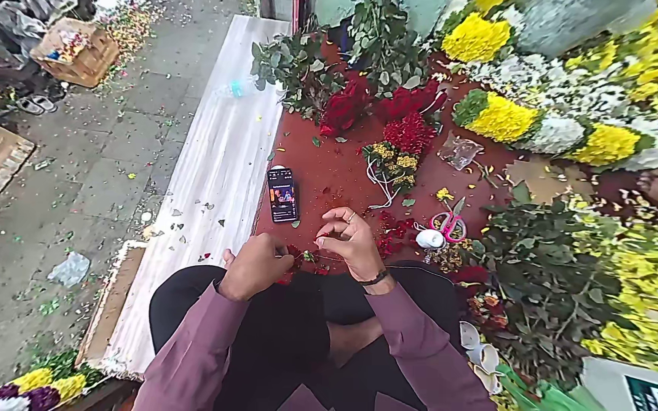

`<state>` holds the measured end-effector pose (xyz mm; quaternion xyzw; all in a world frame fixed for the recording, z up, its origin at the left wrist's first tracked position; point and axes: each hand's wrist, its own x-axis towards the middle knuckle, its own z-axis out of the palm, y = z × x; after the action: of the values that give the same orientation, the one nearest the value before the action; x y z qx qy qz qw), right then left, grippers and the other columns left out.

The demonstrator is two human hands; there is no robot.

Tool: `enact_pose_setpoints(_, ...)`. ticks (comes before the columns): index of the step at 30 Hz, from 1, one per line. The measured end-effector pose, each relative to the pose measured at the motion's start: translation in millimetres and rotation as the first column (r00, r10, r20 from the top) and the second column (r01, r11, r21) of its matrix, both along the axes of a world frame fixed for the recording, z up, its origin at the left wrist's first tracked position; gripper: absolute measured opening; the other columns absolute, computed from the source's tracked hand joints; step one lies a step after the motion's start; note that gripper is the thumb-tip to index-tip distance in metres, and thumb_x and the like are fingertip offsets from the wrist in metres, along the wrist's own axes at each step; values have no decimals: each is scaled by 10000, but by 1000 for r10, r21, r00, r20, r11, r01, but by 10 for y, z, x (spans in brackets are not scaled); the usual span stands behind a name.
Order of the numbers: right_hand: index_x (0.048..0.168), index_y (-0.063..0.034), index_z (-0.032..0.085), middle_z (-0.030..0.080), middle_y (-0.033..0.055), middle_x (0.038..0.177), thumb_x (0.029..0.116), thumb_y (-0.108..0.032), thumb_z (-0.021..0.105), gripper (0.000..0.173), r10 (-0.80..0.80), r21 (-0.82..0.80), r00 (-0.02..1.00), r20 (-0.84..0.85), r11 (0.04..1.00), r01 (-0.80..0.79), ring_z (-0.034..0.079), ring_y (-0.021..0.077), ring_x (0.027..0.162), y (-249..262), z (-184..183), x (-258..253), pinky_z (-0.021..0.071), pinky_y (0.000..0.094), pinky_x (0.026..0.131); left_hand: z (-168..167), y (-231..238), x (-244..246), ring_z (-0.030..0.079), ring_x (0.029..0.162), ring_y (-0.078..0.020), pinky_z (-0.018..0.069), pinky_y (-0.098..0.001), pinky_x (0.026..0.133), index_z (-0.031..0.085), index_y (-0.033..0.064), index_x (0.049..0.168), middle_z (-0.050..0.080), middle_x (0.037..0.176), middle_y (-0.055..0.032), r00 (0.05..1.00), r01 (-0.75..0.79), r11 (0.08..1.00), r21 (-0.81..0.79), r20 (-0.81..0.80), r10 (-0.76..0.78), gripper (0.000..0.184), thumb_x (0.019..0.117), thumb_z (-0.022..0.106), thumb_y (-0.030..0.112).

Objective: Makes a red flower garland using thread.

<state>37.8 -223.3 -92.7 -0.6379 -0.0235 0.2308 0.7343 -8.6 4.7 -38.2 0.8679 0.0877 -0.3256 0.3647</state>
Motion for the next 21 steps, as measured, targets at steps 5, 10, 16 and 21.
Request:
enact_pose_setpoints(5, 1271, 6, 564, 740, 167, 846, 804, -6, 814, 531, 76, 25, 992, -104, 997, -74, 685, 220, 615, 129, 150, -295, 564, 315, 526, -9, 3, 3, 659, 608, -79, 582, -319, 612, 766, 131, 951, 710, 726, 19, 997, -67, 989, -132, -32, 63, 215, 995, 605, 266)
enact_pose_setpoints(10, 1224, -19, 597, 748, 124, 821, 766, -63, 870, 535, 24, -135, 996, -85, 990, -36, 685, 214, 572, 211, 41, -352, 583, 319, 497, 25, -23, 11, 670, 614, -62, 590, -264, 611, 765, 94, 1018, 721, 737, 22, 995, -87, 964, -251, -62, 74, 171, 987, 628, 192)
enact_pose_setpoints(16, 1266, -42, 583, 724, 101, 766, 745, -127, 895, 614, 46, -195, 990, -135, 978, -72, 650, 185, 534, 180, 7, -326, 550, 304, 473, -3, -15, 15, 662, 600, -59, 585, -265, 602, 768, 108, 929, 718, 720, 29, 999, -37, 960, -279, -29, 30, 175, 967, 713, 269)
enact_pose_setpoints(21, 1473, -134, 441, 590, 2, 722, 619, -336, 979, 1030, 214, -250, 969, -127, 938, -240, 556, 126, 602, 8, -27, -187, 514, 299, 567, -1, -4, 18, 627, 602, -60, 537, -312, 593, 756, 136, 847, 695, 695, 40, 999, -22, 979, -201, 39, 30, 153, 928, 695, 251)
